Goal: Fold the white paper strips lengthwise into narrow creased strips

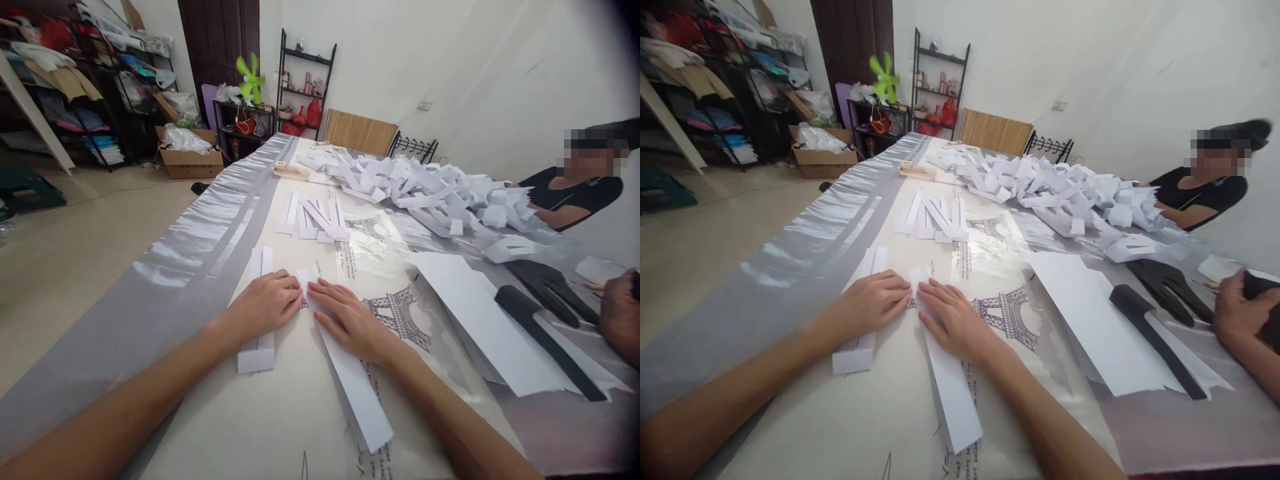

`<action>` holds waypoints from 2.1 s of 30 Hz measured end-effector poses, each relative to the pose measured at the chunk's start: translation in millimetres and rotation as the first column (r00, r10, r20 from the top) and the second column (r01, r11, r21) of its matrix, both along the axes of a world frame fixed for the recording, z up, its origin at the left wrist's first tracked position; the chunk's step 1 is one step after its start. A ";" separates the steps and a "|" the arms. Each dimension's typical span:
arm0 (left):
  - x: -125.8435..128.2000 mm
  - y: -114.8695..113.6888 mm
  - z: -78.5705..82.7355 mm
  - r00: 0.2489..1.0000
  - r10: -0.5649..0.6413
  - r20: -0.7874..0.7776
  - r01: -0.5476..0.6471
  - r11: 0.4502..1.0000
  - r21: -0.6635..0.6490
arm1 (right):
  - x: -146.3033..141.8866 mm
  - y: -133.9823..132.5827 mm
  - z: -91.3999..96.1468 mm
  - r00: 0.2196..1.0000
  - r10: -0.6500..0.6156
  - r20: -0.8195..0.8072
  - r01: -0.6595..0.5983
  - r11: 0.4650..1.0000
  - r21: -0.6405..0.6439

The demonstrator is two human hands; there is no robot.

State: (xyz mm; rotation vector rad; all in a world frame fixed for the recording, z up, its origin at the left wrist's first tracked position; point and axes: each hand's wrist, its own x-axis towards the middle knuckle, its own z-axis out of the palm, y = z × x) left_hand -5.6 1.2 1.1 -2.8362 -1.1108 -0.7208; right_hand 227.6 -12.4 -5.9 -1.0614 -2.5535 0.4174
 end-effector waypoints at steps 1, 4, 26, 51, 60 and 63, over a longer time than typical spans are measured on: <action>0.0 0.1 -0.2 1.000 -0.001 0.002 0.001 1.000 0.000 | 0.0 0.0 0.0 1.000 0.000 0.001 0.000 1.000 -0.003; 0.1 0.5 -0.9 1.000 0.003 0.019 -0.003 1.000 -0.010 | -0.2 -0.2 0.1 1.000 -0.007 0.006 0.007 1.000 -0.012; 3.6 0.0 -1.9 0.994 0.077 0.082 -0.070 0.995 -0.076 | -1.6 0.0 -1.4 1.000 -0.007 0.030 0.006 1.000 0.028; 10.2 3.0 -9.8 0.989 0.147 -0.020 -0.148 0.987 -0.056 | -3.6 -4.2 -10.3 1.000 -0.018 0.016 0.016 0.995 0.101; 10.4 1.9 -8.3 0.989 0.145 -0.022 -0.146 0.987 -0.073 | -5.7 -6.5 -9.9 0.999 -0.039 0.007 0.038 0.994 0.099; 10.7 1.7 -8.2 0.990 0.140 -0.025 -0.141 0.987 -0.075 | -6.8 -7.0 -11.7 0.999 -0.046 0.015 0.044 0.993 0.113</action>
